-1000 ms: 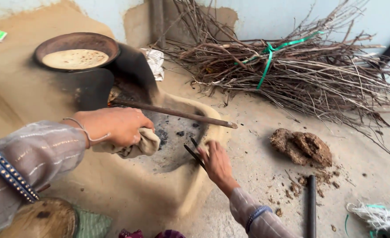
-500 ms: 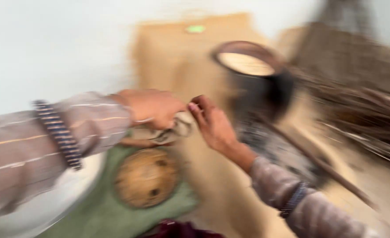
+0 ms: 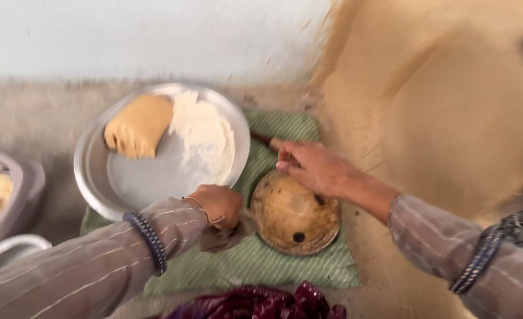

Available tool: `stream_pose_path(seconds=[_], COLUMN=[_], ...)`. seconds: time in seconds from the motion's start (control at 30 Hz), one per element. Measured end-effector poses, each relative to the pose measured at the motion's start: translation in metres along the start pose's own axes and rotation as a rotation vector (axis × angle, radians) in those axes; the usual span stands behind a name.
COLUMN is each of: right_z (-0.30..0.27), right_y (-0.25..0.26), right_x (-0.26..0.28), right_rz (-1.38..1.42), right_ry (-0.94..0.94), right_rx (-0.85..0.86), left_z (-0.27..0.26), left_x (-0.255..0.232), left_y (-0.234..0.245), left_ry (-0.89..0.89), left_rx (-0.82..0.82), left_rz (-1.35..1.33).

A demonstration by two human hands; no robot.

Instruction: Making and cooking traditional flatbread (roti) on an outdoor mud stove.

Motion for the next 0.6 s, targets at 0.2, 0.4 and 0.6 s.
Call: stream_pose_path(seconds=[0.2,0.4,0.6], right_z=[0.04,0.107,0.212], right_y=[0.005,-0.002,-0.083], right_x=[0.023,0.068,0.084], right_rz=[-0.185,-0.373,-0.258], right_ry=[0.015,0.127,0.218], right_rx=[0.158,0.261,0.234], left_z=[0.021,0.014,0.005], left_x=[0.031,0.112,0.194], left_y=[-0.04,-0.042,-0.082], left_ry=[0.013,0.308,0.543], left_rx=[0.113,-0.346,-0.477], left_rz=[-0.07,-0.353,-0.572])
Point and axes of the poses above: each hand's wrist, its own z-axis towards the middle knuckle, its own y-axis out of the back of the hand, x = y × z, the point moved 2 cm from there along z, towards the middle knuckle, and after that the axes turned 14 degrees about z, right-handed, at the moved point
